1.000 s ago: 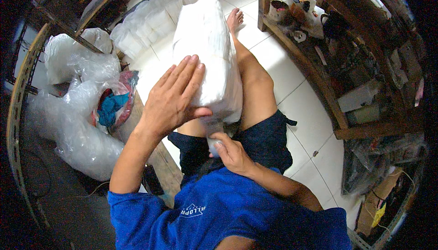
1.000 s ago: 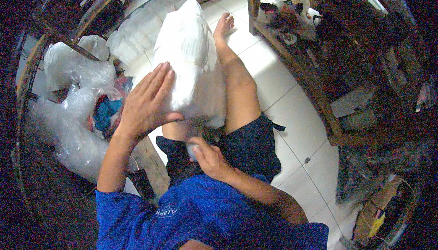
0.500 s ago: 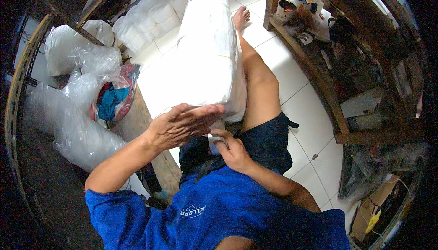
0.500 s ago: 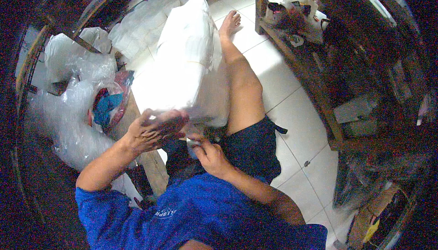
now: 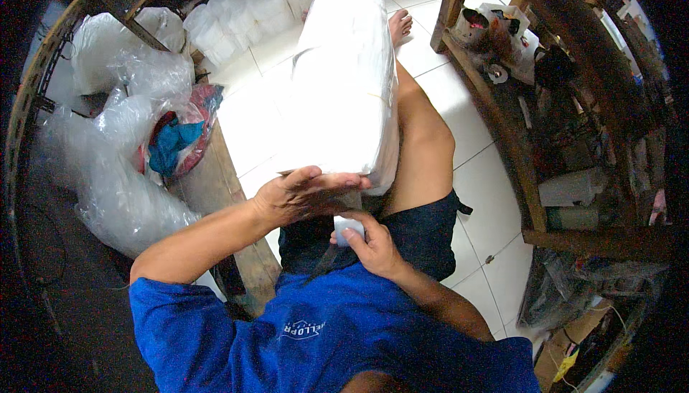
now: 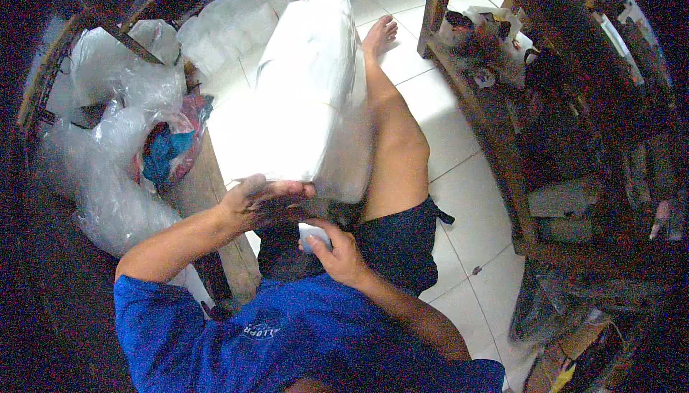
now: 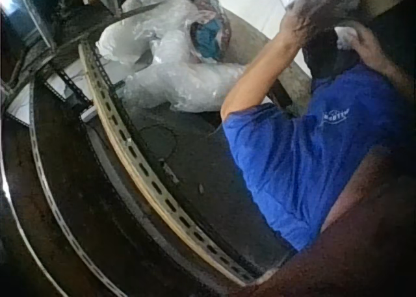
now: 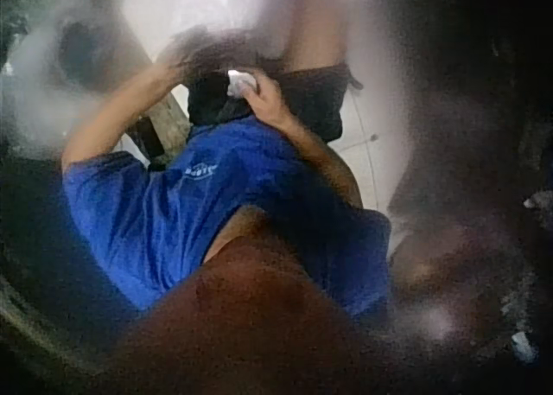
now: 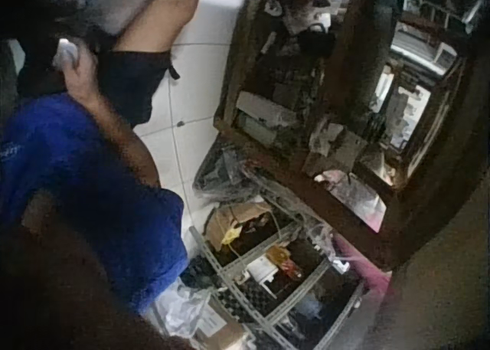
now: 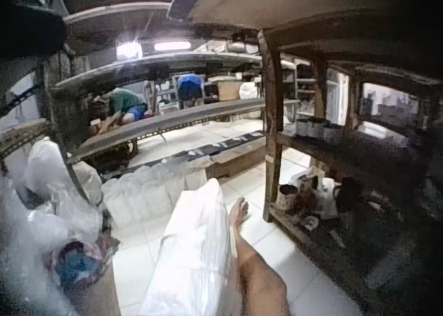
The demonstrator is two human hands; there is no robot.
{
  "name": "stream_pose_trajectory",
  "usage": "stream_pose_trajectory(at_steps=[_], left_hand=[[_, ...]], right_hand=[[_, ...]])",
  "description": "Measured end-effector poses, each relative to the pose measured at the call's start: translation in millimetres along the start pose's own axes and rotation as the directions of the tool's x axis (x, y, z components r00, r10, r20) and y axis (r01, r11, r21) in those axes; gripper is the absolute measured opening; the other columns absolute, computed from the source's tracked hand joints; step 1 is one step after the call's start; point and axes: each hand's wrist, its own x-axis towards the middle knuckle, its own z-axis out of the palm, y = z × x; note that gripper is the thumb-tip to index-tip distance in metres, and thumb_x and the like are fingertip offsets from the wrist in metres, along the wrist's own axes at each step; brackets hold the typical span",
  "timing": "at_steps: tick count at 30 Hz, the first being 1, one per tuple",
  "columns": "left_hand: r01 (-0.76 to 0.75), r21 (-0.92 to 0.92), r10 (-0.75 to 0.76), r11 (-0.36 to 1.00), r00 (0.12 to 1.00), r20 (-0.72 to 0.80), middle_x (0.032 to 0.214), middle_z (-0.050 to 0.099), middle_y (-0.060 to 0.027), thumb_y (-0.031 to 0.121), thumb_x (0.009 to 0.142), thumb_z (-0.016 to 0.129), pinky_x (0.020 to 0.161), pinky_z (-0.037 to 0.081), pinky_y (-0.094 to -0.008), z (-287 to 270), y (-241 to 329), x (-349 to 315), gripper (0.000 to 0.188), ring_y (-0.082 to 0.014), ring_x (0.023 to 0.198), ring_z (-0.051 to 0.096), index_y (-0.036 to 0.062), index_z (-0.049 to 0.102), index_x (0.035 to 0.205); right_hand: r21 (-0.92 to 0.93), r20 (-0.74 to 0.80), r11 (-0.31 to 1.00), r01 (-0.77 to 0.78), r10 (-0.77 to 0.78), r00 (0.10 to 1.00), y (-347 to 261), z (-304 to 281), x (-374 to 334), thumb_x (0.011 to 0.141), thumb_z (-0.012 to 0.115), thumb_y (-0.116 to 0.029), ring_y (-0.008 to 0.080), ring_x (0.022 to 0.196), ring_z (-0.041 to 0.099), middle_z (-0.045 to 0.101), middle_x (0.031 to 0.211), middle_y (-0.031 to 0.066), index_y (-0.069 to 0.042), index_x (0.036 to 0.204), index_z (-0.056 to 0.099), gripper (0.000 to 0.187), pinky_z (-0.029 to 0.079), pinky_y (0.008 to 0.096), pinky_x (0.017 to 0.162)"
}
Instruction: The person sits on the floor and wraps a large white cylindrical bundle with clear packing tape. They repeatedly pull tape from a roll, press it onto the bundle, and smooth it down while rotating the bundle to cover multiple sides.
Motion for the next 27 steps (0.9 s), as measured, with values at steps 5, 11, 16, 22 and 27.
stream_pose_trajectory(at_steps=[5,11,16,22,27], left_hand=[[0.074,-0.03,-0.074,0.997,0.997,-0.009,0.166,0.01,0.0012,0.068,0.09,0.031,0.122,-0.004,-0.0482,4,14,-3,0.086,-0.0104,0.152,0.001,0.02,0.013,0.159],[0.071,-0.073,-0.078,0.995,0.993,-0.091,0.164,0.021,-0.0006,0.059,0.097,0.032,0.122,-0.003,-0.0555,13,25,2,0.071,-0.0197,0.152,0.012,0.0183,0.026,0.155],[0.045,0.233,-0.028,0.971,0.997,-0.076,0.161,0.026,-0.0065,0.056,0.097,0.036,0.122,0.007,-0.0523,44,50,-7,0.071,-0.0209,0.149,0.02,0.0152,0.025,0.154],[0.078,-0.139,-0.081,0.987,0.997,-0.015,0.158,0.031,-0.008,0.052,0.094,0.047,0.122,0.008,-0.0521,24,23,3,0.065,-0.024,0.149,0.023,0.0177,0.038,0.149],[0.253,-0.789,-0.521,0.56,0.848,-0.097,0.15,0.042,-0.0165,0.035,0.089,0.065,0.117,0.025,-0.0508,-30,52,-10,0.054,-0.0339,0.139,0.038,0.013,0.053,0.136]], right_hand=[[-0.182,0.089,0.972,0.149,-0.135,0.987,-4,-7,-2,0.097,0.058,-0.01,0.0247,0.098,0.069,0.071,0.105,0.015,0.0,0.119,0.062,0.024,0.053,0.0356,0.089],[-0.305,0.103,0.937,0.171,-0.146,0.984,0,-3,-15,0.094,0.062,-0.015,0.0332,0.103,0.064,0.067,0.108,0.0175,-0.009,0.115,0.068,0.023,0.05,0.0406,0.092],[-0.335,0.098,0.922,0.193,-0.17,0.981,3,-3,-19,0.093,0.063,-0.015,0.032,0.104,0.064,0.066,0.105,0.0171,-0.008,0.11,0.07,0.019,0.05,0.0397,0.091],[-0.34,0.128,0.923,0.179,-0.143,0.981,-4,-8,-20,0.093,0.064,-0.014,0.0303,0.105,0.064,0.064,0.107,0.0161,-0.006,0.108,0.071,0.018,0.049,0.0387,0.093],[-0.385,0.12,0.884,0.267,-0.238,0.964,-4,-11,-17,0.092,0.065,-0.014,0.0303,0.105,0.064,0.064,0.109,0.0158,-0.004,0.107,0.07,0.018,0.049,0.0381,0.092]])
